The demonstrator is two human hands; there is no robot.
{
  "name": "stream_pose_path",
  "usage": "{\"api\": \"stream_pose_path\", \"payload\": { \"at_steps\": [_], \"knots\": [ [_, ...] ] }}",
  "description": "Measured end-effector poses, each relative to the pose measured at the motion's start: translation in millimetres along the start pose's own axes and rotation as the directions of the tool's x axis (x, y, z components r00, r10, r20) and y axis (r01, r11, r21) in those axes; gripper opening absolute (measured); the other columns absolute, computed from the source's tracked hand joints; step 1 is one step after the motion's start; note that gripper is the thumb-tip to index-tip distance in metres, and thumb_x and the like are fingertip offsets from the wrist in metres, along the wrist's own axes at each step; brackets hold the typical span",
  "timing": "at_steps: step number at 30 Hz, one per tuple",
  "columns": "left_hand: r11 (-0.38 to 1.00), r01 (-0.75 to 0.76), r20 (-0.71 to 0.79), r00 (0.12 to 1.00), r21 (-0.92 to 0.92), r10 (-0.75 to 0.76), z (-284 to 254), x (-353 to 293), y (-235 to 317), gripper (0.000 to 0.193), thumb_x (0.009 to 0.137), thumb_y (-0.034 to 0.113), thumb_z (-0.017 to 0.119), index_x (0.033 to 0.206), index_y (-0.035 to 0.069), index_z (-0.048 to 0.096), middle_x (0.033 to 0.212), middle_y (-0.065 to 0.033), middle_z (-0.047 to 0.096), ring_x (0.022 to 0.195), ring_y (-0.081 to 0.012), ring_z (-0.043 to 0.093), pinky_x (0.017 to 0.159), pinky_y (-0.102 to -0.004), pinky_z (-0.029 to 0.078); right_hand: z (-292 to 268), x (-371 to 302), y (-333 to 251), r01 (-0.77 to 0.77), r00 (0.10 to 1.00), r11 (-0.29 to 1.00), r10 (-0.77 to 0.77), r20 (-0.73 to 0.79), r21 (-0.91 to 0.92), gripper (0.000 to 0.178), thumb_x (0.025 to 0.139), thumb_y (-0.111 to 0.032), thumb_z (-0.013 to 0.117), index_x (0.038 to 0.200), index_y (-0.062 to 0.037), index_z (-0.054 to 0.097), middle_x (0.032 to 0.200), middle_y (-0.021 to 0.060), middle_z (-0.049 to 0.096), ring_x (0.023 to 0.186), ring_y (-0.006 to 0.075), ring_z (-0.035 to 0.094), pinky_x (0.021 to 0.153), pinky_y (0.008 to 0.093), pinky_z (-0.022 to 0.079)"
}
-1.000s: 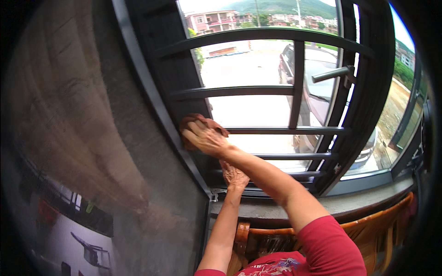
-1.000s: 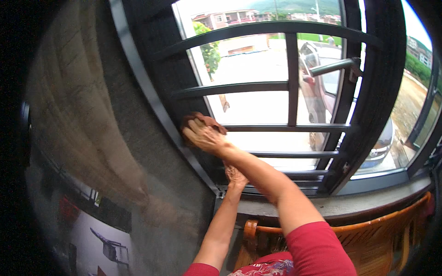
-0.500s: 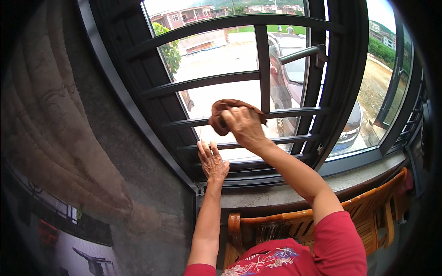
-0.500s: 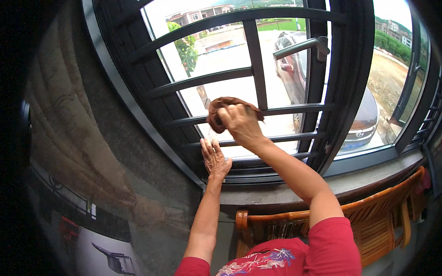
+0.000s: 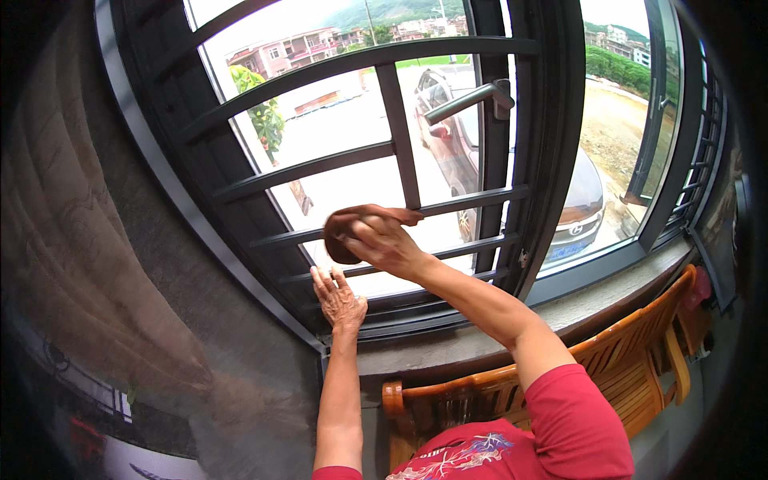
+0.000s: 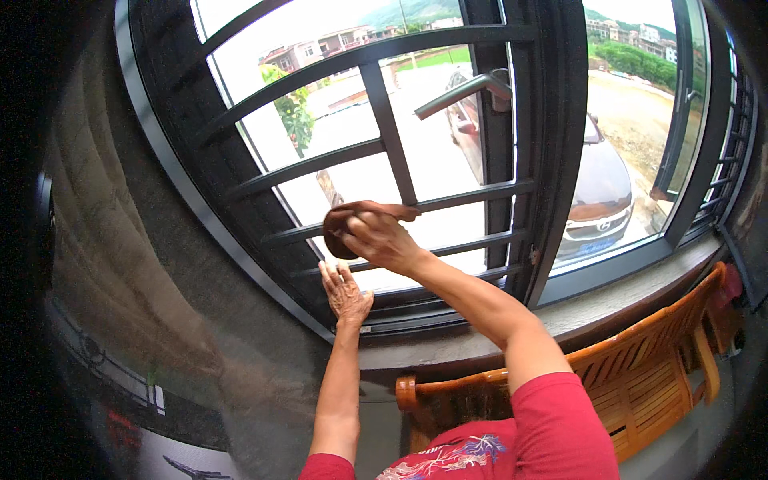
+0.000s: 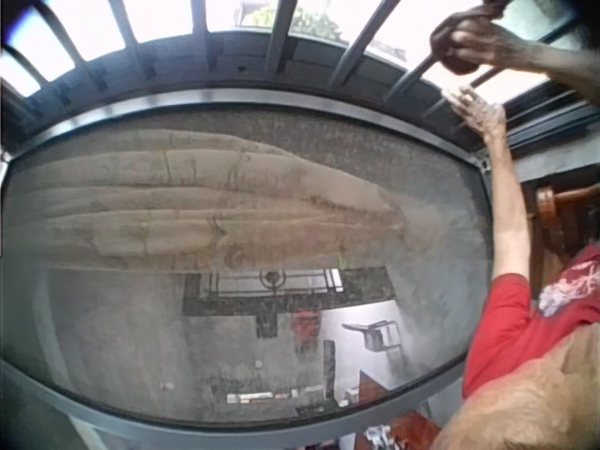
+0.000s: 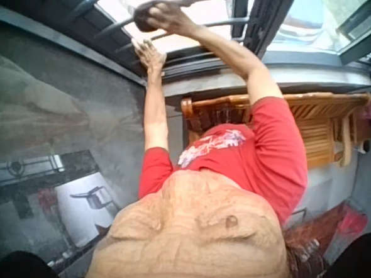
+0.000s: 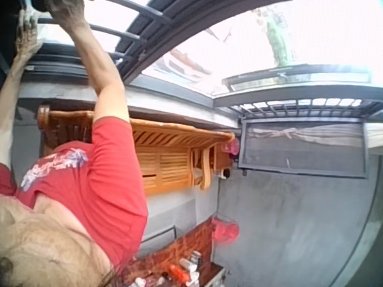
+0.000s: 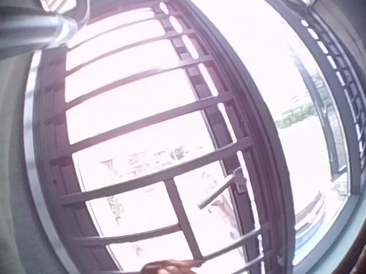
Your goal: The person wipes the interior window frame and glass with a cloth, moving methodically across the frame and panes. The person also wipes the adjacent curtain and window sill.
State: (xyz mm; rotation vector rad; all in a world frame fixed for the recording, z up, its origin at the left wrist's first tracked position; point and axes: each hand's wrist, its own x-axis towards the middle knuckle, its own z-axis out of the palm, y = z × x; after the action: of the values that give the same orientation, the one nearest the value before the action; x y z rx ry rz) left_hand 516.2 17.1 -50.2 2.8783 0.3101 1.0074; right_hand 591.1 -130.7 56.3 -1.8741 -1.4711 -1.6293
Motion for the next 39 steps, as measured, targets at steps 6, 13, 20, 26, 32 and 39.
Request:
{"api": "stream_pose_path", "payload": {
  "at_steps": [6,13,20,26,32,39],
  "knots": [
    [0.997,0.069,0.04,0.997,0.029,-0.07,3.3,2.6,9.0,0.097,0.058,0.021,0.075,0.135,0.001,0.019,0.143,-0.0272,0.015,0.141,-0.0439,0.005,0.116,-0.0484,0.015,-74.1,-67.6,62.0,-0.375,0.927,0.926,0.376,0.02,-0.032,0.028,0.08,-0.007,0.062,0.107,-0.0048,0.058,0.095,0.0102,0.05,0.089,0.0261,0.048,0.077,0.0423,0.036],
    [0.998,0.024,-0.016,1.0,0.056,-0.023,9.0,1.1,7.5,0.105,0.057,0.031,0.082,0.138,0.004,0.021,0.146,-0.027,0.019,0.141,-0.0438,0.009,0.114,-0.0493,0.021,-93.5,-18.8,83.2,-0.358,0.906,0.933,0.359,0.225,-0.043,0.014,0.076,-0.016,0.062,0.066,-0.0065,0.059,0.076,0.0089,0.059,0.079,0.0238,0.055,0.077,0.0373,0.041],
    [0.987,0.039,0.12,0.991,0.156,-0.058,-3.0,0.5,-4.1,0.104,0.062,0.031,0.082,0.143,0.009,0.021,0.15,-0.0204,0.018,0.143,-0.0384,0.01,0.114,-0.0497,0.022,-157.4,-50.8,109.9,-0.108,0.813,0.932,0.283,0.509,-0.346,0.018,0.082,-0.011,0.054,0.094,-0.0031,0.064,0.099,0.0099,0.058,0.095,0.0223,0.051,0.082,0.0325,0.039],
    [0.991,0.034,-0.352,0.933,-0.128,-0.078,-33.5,14.0,35.3,0.09,0.074,0.027,0.076,0.144,0.005,0.024,0.147,-0.0277,0.02,0.138,-0.0452,0.018,0.113,-0.0496,0.018,-191.3,-101.2,128.6,0.112,0.923,0.829,0.117,0.366,-0.547,0.029,0.081,-0.017,0.054,0.104,-0.0026,0.064,0.117,0.0131,0.056,0.113,0.0235,0.048,0.091,0.0313,0.038],
    [0.947,-0.199,-0.41,0.909,-0.254,0.081,-65.5,51.8,107.7,0.055,0.088,0.027,0.064,0.132,0.002,0.043,0.139,-0.0205,0.037,0.135,-0.0394,0.029,0.111,-0.0502,0.021,-175.5,-121.7,119.7,-0.281,0.912,0.954,0.298,0.281,-0.099,0.025,0.08,-0.014,0.056,0.1,-0.0012,0.061,0.107,0.0169,0.055,0.096,0.0275,0.055,0.082,0.0358,0.046],
    [0.523,-0.005,-0.137,0.967,-0.853,-0.216,-62.7,76.2,164.6,0.057,0.096,0.046,0.046,0.129,-0.001,0.045,0.116,-0.0192,0.051,0.11,-0.0329,0.047,0.101,-0.044,0.031,-92.4,-52.7,75.8,-0.042,0.983,0.999,0.046,0.176,-0.025,0.021,0.077,-0.016,0.06,0.095,-0.0067,0.066,0.103,0.007,0.051,0.104,0.0241,0.046,0.096,0.0501,0.034]
  ]
}}
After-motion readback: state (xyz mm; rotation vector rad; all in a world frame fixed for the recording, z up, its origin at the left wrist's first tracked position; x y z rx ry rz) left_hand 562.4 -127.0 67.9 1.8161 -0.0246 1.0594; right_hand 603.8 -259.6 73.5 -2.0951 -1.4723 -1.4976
